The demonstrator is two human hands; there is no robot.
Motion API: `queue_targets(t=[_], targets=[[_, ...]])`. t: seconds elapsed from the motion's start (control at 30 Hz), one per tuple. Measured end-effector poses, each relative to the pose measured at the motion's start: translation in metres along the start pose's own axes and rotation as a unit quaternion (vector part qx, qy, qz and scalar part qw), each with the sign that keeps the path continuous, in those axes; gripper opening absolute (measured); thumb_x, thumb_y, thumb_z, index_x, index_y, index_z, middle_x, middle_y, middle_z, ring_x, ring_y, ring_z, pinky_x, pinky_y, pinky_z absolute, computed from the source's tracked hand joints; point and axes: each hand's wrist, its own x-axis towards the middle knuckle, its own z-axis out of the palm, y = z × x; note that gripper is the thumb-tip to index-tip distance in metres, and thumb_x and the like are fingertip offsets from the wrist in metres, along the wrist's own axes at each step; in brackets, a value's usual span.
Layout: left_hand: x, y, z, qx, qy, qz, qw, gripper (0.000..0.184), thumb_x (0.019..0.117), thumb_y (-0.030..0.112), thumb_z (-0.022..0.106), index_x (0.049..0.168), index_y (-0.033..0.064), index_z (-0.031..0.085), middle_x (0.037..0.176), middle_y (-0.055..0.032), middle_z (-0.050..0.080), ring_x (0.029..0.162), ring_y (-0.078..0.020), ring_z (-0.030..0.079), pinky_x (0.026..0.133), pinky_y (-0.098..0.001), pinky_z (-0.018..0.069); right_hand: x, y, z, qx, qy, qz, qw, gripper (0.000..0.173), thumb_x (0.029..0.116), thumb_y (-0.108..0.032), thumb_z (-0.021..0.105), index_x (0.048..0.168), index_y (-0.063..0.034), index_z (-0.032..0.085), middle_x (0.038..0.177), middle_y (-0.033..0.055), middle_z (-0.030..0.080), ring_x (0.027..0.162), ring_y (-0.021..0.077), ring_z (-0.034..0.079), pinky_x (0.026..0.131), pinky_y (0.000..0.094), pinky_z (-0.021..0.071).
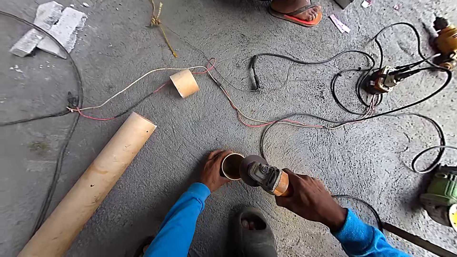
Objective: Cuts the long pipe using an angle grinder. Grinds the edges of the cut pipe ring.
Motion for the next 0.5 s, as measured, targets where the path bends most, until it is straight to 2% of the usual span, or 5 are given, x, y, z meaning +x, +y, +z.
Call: queue_targets(t=[0.1,0.2,0.33,0.5], targets=[[0.001,0.001,0.0,-0.002,-0.001,-0.007,1.0,0.096,0.0539,0.034,0.099,0.14,0.0145,0.061,0.135,0.0008,0.066,0.135,-0.0188,0.053,0.116,-0.0381,0.0423,-0.013,-0.002,0.008,0.003,-0.031,0.008,0.999,0.068,0.0735,-0.061,0.075,0.119,-0.0119,0.065,0.089,0.0098,0.072,0.085,0.032,0.072,0.07,0.0566,0.0555],[0.001,-0.001,0.001,0.002,-0.001,-0.008,1.0,0.094,0.0553,0.034,0.098,0.139,0.0161,0.061,0.136,0.0017,0.065,0.135,-0.0171,0.053,0.115,-0.0372,0.0429,-0.024,-0.003,0.018,-0.007,-0.014,-0.019,1.0,0.068,0.0706,-0.06,0.077,0.116,-0.0111,0.066,0.086,0.0107,0.072,0.08,0.0333,0.072,0.065,0.0563,0.0556],[0.0,0.0,0.0,0.001,-0.009,-0.008,1.0,0.095,0.0562,0.035,0.098,0.141,0.0173,0.06,0.137,0.0032,0.065,0.136,-0.0164,0.052,0.116,-0.0366,0.0417,-0.016,0.0,0.013,-0.001,0.009,-0.014,1.0,0.065,0.0713,-0.06,0.077,0.115,-0.0123,0.067,0.085,0.0093,0.072,0.08,0.0316,0.072,0.065,0.0557,0.0553],[0.0,0.0,0.0,0.002,0.0,-0.008,1.0,0.095,0.0539,0.035,0.098,0.14,0.0179,0.061,0.136,0.0022,0.066,0.136,-0.018,0.052,0.115,-0.0385,0.0426,0.009,0.008,0.001,0.008,0.036,0.0,0.999,0.058,0.0722,-0.059,0.078,0.11,-0.0168,0.066,0.08,0.003,0.069,0.077,0.024,0.07,0.064,0.051,0.0551]])
